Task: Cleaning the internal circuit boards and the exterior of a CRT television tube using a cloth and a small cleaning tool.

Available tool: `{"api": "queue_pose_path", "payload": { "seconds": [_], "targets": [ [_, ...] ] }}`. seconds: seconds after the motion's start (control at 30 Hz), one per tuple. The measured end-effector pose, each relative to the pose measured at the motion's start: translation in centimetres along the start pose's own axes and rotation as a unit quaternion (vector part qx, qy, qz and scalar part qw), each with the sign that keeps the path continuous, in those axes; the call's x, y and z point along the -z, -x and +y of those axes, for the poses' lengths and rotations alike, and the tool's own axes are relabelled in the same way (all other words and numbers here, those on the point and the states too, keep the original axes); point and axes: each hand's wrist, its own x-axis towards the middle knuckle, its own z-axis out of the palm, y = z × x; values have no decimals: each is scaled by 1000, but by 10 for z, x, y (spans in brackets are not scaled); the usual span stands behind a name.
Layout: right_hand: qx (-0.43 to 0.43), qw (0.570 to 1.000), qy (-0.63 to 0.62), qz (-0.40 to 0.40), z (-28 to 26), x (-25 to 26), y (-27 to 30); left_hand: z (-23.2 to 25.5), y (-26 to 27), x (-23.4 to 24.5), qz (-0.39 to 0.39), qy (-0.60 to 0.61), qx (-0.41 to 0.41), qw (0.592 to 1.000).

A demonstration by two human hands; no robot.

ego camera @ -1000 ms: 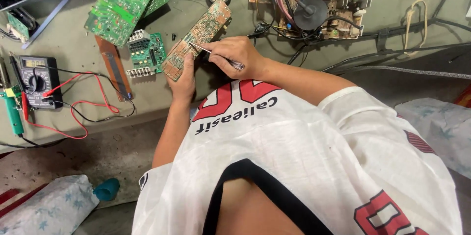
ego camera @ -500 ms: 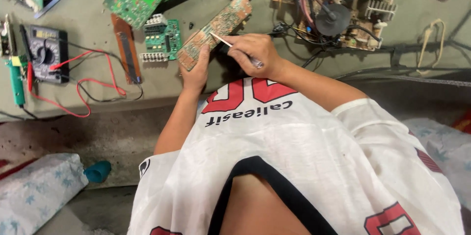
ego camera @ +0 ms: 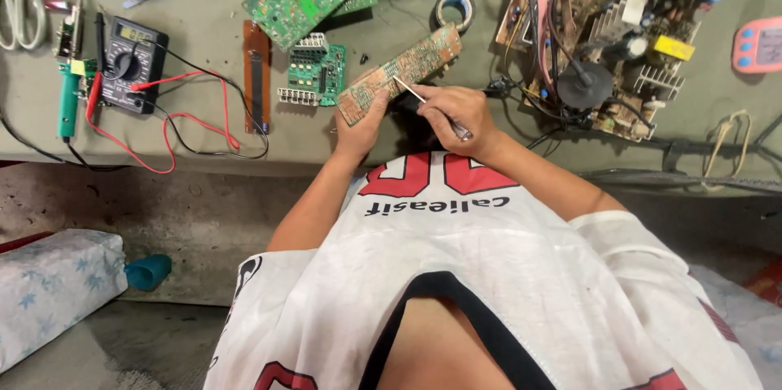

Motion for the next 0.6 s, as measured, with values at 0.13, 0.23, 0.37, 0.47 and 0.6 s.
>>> {"api": "queue_pose_path", "payload": {
  "seconds": [0.13,0.23,0.37,0.47,0.6],
  "targets": [
    [-27,1000,-10,6,-1,1,-3,-5,2,0,2,12,14,1000],
    [-30,1000,-5,3,-4,3,-2,-5,3,0,-2,6,25,1000],
    [-35,999,6,21,9,3,5,-10,7,-2,18,8,45,999],
    [-25,1000,-13,6,-10,-1,-2,4,1,-5,7,12,49,999],
    [-32,999,-5,21,1,-1,-1,-3,1,-3,13,2,31,999]
  ]
}}
